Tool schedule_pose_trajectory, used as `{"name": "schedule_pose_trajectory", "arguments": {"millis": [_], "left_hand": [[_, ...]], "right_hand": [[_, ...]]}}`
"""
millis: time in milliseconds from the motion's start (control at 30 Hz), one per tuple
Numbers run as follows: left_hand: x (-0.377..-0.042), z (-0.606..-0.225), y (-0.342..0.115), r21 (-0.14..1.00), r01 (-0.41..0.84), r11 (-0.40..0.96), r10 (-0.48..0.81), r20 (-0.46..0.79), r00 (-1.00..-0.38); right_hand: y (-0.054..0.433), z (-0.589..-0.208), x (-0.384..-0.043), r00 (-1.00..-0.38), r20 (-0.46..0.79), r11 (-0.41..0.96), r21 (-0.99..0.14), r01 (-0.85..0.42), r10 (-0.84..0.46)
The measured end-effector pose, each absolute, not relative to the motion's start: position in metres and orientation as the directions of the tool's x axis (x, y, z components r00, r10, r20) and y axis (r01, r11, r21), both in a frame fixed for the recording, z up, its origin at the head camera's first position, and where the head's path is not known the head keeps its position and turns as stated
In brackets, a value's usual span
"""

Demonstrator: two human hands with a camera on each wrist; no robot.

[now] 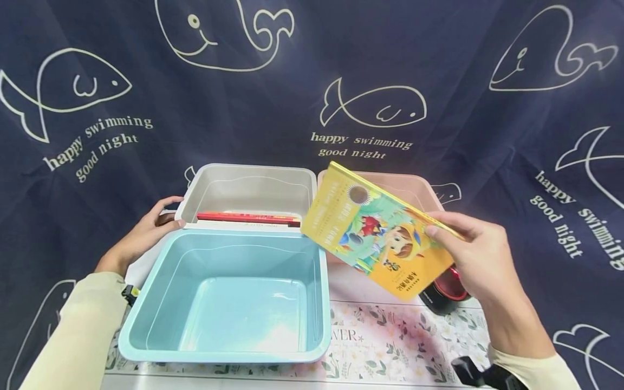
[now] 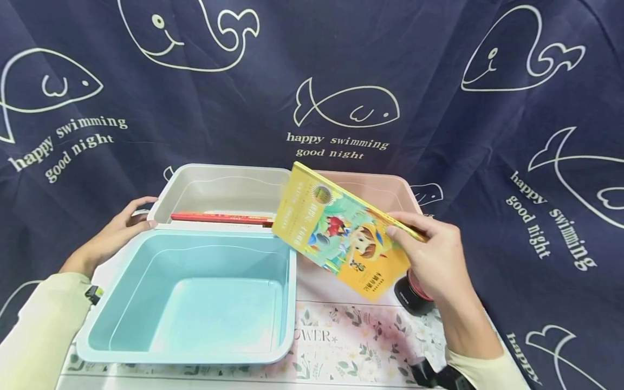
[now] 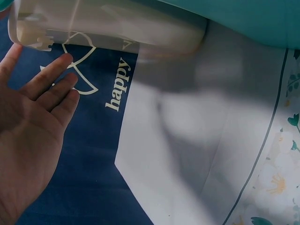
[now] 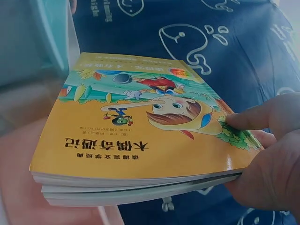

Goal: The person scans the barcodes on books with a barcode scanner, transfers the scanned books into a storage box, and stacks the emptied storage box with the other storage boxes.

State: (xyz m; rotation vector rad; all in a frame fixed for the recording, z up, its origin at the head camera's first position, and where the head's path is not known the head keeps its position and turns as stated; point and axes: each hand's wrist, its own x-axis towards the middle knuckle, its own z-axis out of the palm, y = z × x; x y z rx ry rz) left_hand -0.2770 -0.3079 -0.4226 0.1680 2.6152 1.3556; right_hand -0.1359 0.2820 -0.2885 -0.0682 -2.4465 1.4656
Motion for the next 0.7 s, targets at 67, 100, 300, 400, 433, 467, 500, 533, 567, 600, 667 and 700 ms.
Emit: {"name": "schedule_pose_trajectory", "arguments": {"millis": [67,100,300,400,433,467,500,533,567,600,667,700], "left_hand": [[-0.277,-0.423,-0.308,0.818,0.015,0.574,0.191,-0.116,-0.975],[-0.278,-0.423,-0.308,0.819,0.015,0.574,0.192,-0.117,-0.974],[-0.279,-0.423,-0.309,0.817,0.025,0.576,0.196,-0.108,-0.975],[-0.279,-0.423,-0.309,0.817,0.028,0.577,0.197,-0.107,-0.975],[-0.279,-0.423,-0.310,0.815,0.027,0.578,0.197,-0.108,-0.974],[-0.279,-0.423,-0.310,0.815,0.026,0.579,0.197,-0.109,-0.974],[-0.278,-0.423,-0.310,0.814,0.025,0.580,0.196,-0.110,-0.974],[-0.278,-0.423,-0.310,0.815,0.024,0.579,0.195,-0.111,-0.974],[-0.278,-0.423,-0.309,0.815,0.023,0.579,0.195,-0.111,-0.975],[-0.278,-0.423,-0.309,0.815,0.024,0.579,0.194,-0.110,-0.975],[-0.278,-0.423,-0.309,0.815,0.023,0.580,0.192,-0.110,-0.975],[-0.278,-0.423,-0.309,0.815,0.023,0.579,0.192,-0.109,-0.975]], "right_hand": [[0.291,-0.297,-0.129,-0.951,0.223,0.442,-0.890,-0.108,0.216],[0.295,-0.302,-0.125,-0.948,0.220,0.401,-0.909,-0.114,0.231],[0.318,-0.330,-0.102,-0.917,0.177,0.161,-0.979,-0.126,0.359],[0.328,-0.340,-0.089,-0.896,0.152,0.146,-0.984,-0.099,0.417],[0.330,-0.342,-0.084,-0.889,0.140,0.165,-0.984,-0.074,0.437],[0.333,-0.344,-0.079,-0.881,0.128,0.190,-0.981,-0.044,0.455],[0.335,-0.346,-0.075,-0.872,0.118,0.239,-0.971,0.000,0.476],[0.337,-0.349,-0.070,-0.862,0.111,0.286,-0.957,0.042,0.495],[0.339,-0.351,-0.066,-0.851,0.108,0.341,-0.936,0.088,0.515],[0.341,-0.354,-0.061,-0.840,0.101,0.387,-0.912,0.135,0.532],[0.345,-0.360,-0.054,-0.821,0.090,0.448,-0.868,0.212,0.563],[0.347,-0.363,-0.049,-0.808,0.083,0.474,-0.843,0.256,0.583]]}}
